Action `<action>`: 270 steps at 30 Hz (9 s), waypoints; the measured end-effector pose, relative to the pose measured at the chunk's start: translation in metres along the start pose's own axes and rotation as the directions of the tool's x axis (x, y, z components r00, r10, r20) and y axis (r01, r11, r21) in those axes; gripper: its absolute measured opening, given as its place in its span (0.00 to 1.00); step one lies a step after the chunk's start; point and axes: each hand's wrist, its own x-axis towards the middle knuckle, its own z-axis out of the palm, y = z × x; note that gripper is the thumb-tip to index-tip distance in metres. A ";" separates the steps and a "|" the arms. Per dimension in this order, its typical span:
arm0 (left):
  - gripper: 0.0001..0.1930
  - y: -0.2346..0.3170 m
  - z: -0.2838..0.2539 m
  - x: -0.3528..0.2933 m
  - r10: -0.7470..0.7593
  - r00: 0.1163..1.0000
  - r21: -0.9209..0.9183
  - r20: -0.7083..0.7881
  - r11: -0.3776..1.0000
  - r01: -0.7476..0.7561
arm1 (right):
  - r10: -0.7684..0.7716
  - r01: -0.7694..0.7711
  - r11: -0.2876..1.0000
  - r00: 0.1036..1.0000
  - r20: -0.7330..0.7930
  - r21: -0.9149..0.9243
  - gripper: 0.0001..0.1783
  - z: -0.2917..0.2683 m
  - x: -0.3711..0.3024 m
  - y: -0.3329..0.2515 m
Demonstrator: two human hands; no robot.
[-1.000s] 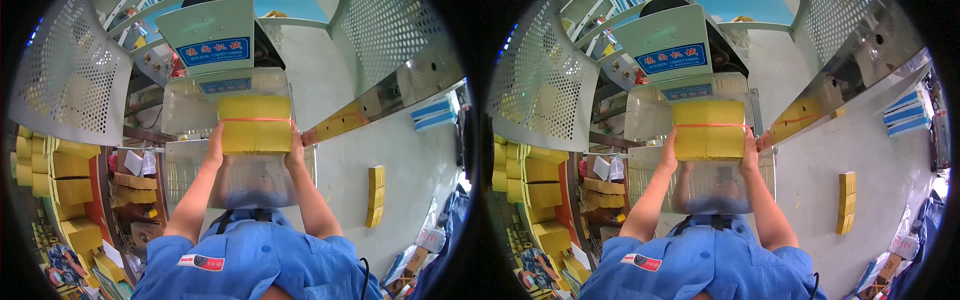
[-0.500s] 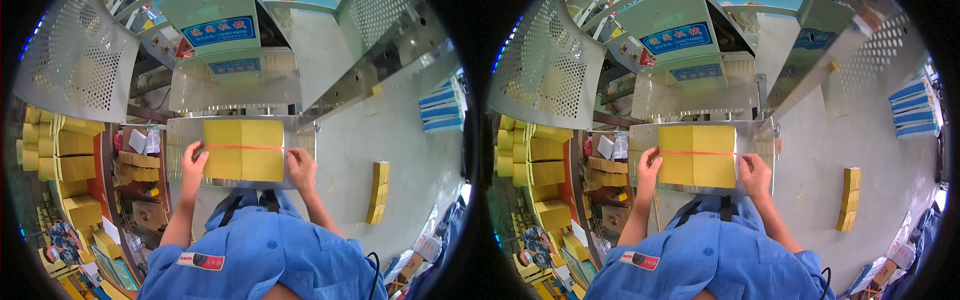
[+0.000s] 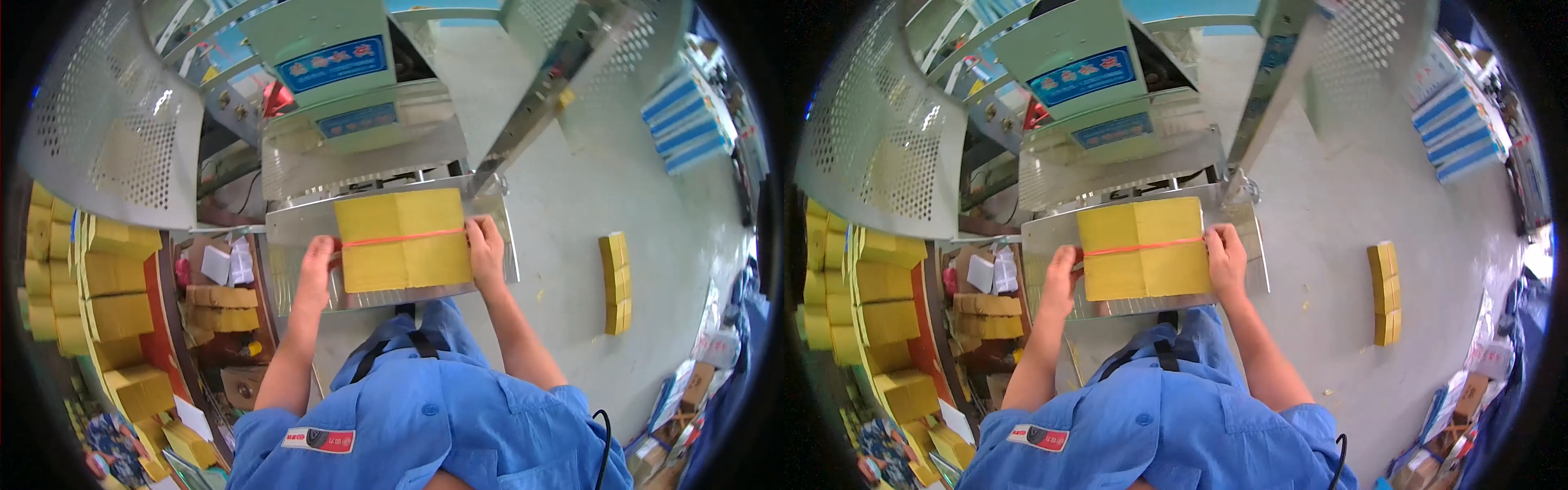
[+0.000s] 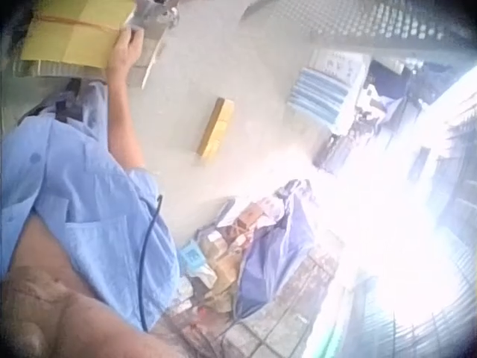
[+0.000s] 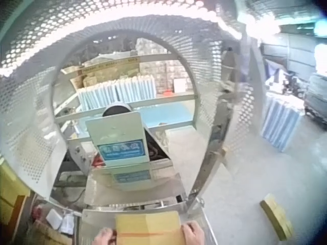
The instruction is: Gathering stacks of yellow paper blocks, inserting clean divider sheets, and using an automated band strapping machine to bundle them.
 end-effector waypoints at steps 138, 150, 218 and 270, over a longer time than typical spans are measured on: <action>0.10 -0.217 0.610 -0.664 0.231 0.451 0.053 -0.862 0.926 -0.373 | 0.030 -0.343 0.937 0.261 0.965 0.063 0.14 -0.660 -0.179 -0.091; 0.09 -0.165 0.351 -0.661 0.150 0.067 0.113 -0.986 0.917 -0.383 | 0.116 -0.268 0.943 -0.299 0.947 -0.200 0.13 -0.296 -0.311 -0.101; 0.22 0.035 -0.447 -0.388 0.371 0.177 0.410 -0.911 0.852 0.324 | 0.400 0.018 0.901 -0.426 0.812 -0.434 0.14 0.524 -0.480 -0.034; 0.25 0.022 -0.436 -0.385 0.511 0.194 0.538 -0.838 0.709 0.456 | 0.223 0.303 0.941 -0.227 0.948 -0.148 0.15 0.526 -0.489 -0.026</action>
